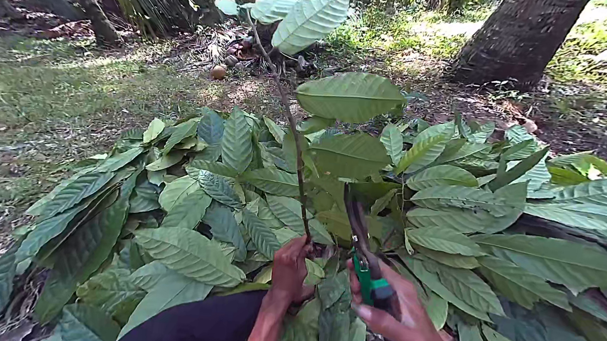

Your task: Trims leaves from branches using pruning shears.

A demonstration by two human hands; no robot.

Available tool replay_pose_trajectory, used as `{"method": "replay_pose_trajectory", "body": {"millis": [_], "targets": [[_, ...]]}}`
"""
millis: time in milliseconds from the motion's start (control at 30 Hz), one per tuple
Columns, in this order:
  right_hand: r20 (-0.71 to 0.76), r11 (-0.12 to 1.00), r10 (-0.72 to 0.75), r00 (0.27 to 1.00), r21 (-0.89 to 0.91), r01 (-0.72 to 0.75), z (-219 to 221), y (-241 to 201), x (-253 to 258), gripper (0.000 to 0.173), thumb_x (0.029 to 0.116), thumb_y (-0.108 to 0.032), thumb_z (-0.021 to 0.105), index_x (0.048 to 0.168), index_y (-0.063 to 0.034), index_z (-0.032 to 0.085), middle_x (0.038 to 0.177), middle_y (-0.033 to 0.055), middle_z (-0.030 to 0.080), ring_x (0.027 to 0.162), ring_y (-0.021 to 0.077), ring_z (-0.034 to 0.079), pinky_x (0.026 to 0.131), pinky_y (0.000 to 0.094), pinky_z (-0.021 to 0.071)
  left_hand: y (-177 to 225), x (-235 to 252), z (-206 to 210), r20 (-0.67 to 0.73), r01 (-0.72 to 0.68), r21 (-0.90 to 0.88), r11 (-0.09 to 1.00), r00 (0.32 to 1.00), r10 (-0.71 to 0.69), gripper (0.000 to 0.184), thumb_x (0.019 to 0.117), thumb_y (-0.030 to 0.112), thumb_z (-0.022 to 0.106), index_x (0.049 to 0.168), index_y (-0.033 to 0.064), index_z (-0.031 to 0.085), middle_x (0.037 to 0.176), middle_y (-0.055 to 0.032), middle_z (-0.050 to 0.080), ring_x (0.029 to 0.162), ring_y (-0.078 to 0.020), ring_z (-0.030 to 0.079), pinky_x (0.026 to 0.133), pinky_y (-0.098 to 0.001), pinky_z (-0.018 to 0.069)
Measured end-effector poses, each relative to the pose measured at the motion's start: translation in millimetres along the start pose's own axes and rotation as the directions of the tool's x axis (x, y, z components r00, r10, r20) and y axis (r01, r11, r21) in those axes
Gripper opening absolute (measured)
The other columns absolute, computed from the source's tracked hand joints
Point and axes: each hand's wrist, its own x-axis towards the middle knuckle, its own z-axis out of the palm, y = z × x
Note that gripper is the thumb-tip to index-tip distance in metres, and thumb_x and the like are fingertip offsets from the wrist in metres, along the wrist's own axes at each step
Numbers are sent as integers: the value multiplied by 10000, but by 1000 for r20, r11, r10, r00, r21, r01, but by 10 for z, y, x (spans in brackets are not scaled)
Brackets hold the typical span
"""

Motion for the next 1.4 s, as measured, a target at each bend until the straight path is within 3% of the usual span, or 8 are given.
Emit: {"method": "replay_pose_trajectory", "body": {"millis": [133, 300, 533, 733, 900, 1033, 1233, 1400], "targets": [[-43, 958, 285, 958, -20, -286, 100, 461, -145, 540, 785, -366, 684, 1196, -25, 606, 863, -51, 644, 726, 39, 623, 671, 235, 540, 61, 98, -74, 18, -17, -55, 998, 1000, 18, 212, 919, 6, 605, 1050, -95, 737, 934, -147, 767, 831, -194, 760, 816, -325, 620], [58, 924, 382, 922, -21, -381, 261, 576, 14, 507, 771, -400, 716, 1152, -74, 638, 868, -52, 645, 756, 48, 627, 709, 263, 535, 105, 124, -195, 15, -56, -11, 998, 998, 56, 202, 904, 16, 614, 1020, -82, 747, 924, -134, 766, 833, -141, 747, 828, -256, 597], [87, 942, 335, 938, -52, -332, 344, 581, 185, 486, 773, -399, 721, 1126, -73, 651, 826, -49, 644, 719, 48, 620, 683, 254, 525, 60, 124, -257, 37, -37, -42, 998, 999, 39, 228, 922, 6, 577, 1046, -100, 736, 950, -141, 768, 879, -155, 755, 853, -276, 605], [86, 968, 250, 964, 9, -252, 385, 593, 271, 463, 767, -349, 748, 1130, -72, 674, 846, -57, 681, 747, 18, 646, 694, 215, 543, 58, 108, -342, 49, -24, -108, 994, 998, 30, 198, 923, 17, 590, 999, -83, 743, 936, -126, 768, 877, -119, 746, 855, -248, 595], [83, 977, 171, 982, 111, -180, 537, 566, 348, 326, 796, -255, 726, 1060, -67, 685, 768, -66, 680, 646, 21, 635, 605, 206, 538, 80, 118, -456, 44, 17, -177, 984, 999, -10, 203, 944, 37, 583, 1008, -83, 734, 930, -105, 766, 862, -116, 744, 841, -265, 609], [180, 989, 98, 979, 90, -115, 582, 471, 482, 423, 825, -337, 691, 1137, -55, 643, 823, -76, 645, 714, 5, 610, 662, 207, 516, 86, 97, -555, -3, -39, -116, 992, 999, 39, 200, 936, 46, 601, 983, -87, 742, 921, -116, 766, 874, -84, 732, 860, -224, 582], [329, 988, 66, 942, 111, -108, 495, 168, 639, 453, 824, -333, 686, 1172, -48, 627, 887, -57, 642, 803, 15, 624, 734, 211, 532, 110, 61, -616, -30, -62, -66, 996, 998, 60, 179, 928, 34, 599, 910, -70, 744, 851, -94, 753, 817, -50, 714, 821, -196, 571], [341, 977, 84, 936, 156, -145, 493, 56, 689, 373, 830, -296, 672, 1118, -65, 620, 857, -57, 637, 754, 22, 628, 704, 222, 540, 142, 52, -601, -34, -89, -49, 995, 996, 87, 164, 899, 54, 607, 893, -46, 736, 842, -73, 747, 818, -29, 703, 817, -172, 561]]}}
